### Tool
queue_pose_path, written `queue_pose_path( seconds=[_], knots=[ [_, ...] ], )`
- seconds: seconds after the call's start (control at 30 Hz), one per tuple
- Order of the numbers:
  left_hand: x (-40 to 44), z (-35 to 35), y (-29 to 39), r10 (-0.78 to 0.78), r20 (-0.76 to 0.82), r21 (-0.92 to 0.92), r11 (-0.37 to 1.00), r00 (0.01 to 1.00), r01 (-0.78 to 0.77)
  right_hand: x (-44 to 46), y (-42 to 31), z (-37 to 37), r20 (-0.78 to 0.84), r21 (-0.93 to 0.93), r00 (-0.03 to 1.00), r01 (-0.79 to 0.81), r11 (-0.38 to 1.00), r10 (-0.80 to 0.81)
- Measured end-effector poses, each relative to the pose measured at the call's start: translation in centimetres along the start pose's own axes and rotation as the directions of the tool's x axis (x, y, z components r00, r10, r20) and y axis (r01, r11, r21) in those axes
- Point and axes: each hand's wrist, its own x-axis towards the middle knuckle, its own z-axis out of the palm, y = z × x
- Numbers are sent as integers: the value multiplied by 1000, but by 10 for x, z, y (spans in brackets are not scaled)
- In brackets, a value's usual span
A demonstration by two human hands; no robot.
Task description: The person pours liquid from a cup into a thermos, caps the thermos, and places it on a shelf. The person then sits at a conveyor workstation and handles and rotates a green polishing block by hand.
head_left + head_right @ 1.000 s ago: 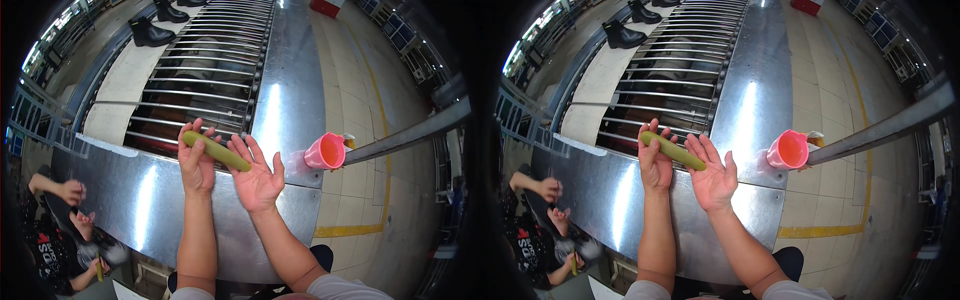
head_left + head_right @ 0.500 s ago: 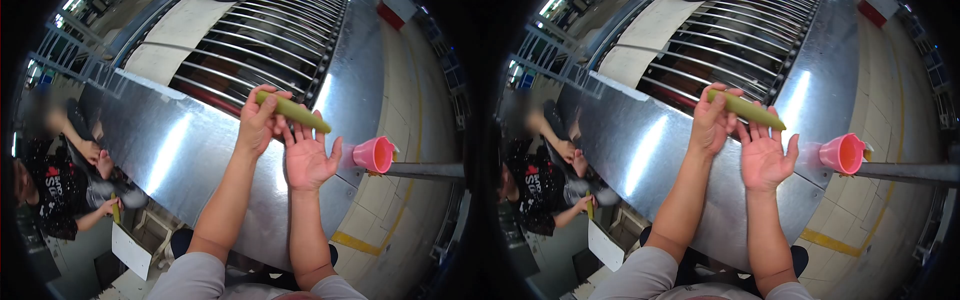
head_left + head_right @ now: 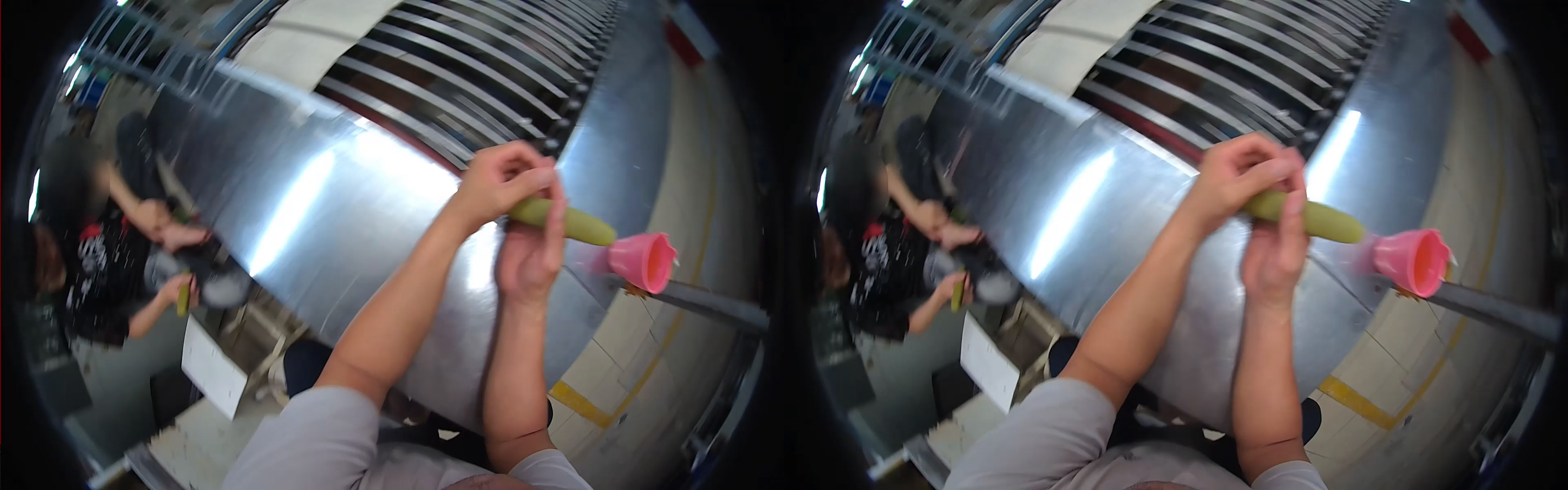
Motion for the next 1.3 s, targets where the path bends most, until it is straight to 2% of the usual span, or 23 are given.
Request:
queue_pose_path(
  seconds=[0.13,0.27,0.57,0.67,0.73,0.77,0.8,0.87,0.9,1.0,1.03,1.13,1.2,1.27,1.3],
  knots=[
    [0,-6,-1,-19,78,-145,989,997,30,-2,0,3,96,-181,995,0,984,18],
    [0,-4,1,5,30,-204,979,1000,2,-4,1,14,126,-297,992,59,953,-22],
    [3,-3,-2,29,-41,-107,994,999,-33,-3,-1,15,79,-321,997,34,947,-10],
    [-1,-2,2,23,-39,-188,982,999,-30,-6,-1,17,103,-346,994,71,936,-37],
    [-6,-7,9,-10,-30,-312,950,999,0,-12,2,25,232,-360,969,168,918,-86],
    [-3,-10,8,38,-113,-361,929,993,-77,-15,3,27,294,-362,950,215,907,-108],
    [-3,-20,6,-6,-154,-391,919,988,-55,-17,4,25,333,-468,938,257,846,-100],
    [2,-25,5,-17,-368,-560,802,930,-207,-19,14,19,412,-493,901,343,800,-132],
    [2,-28,5,-40,-392,-581,786,919,-214,-20,13,21,433,-511,895,341,789,-107],
    [3,-21,8,20,-391,-505,832,920,-232,-16,17,10,419,-431,903,292,854,-97],
    [-1,-20,8,0,-349,-483,857,937,-180,-15,16,7,357,-427,927,267,864,-110],
    [1,-15,8,124,-298,-200,961,946,-189,-15,4,18,264,-367,964,77,927,25],
    [-2,-11,12,201,-241,29,979,950,-200,-14,2,12,277,-444,958,52,895,81],
    [2,-10,8,194,-194,54,981,962,-187,-20,0,8,229,-645,970,85,759,86],
    [3,-12,5,159,-186,11,987,969,-160,-21,-1,13,228,-661,972,105,743,66]
  ],
)
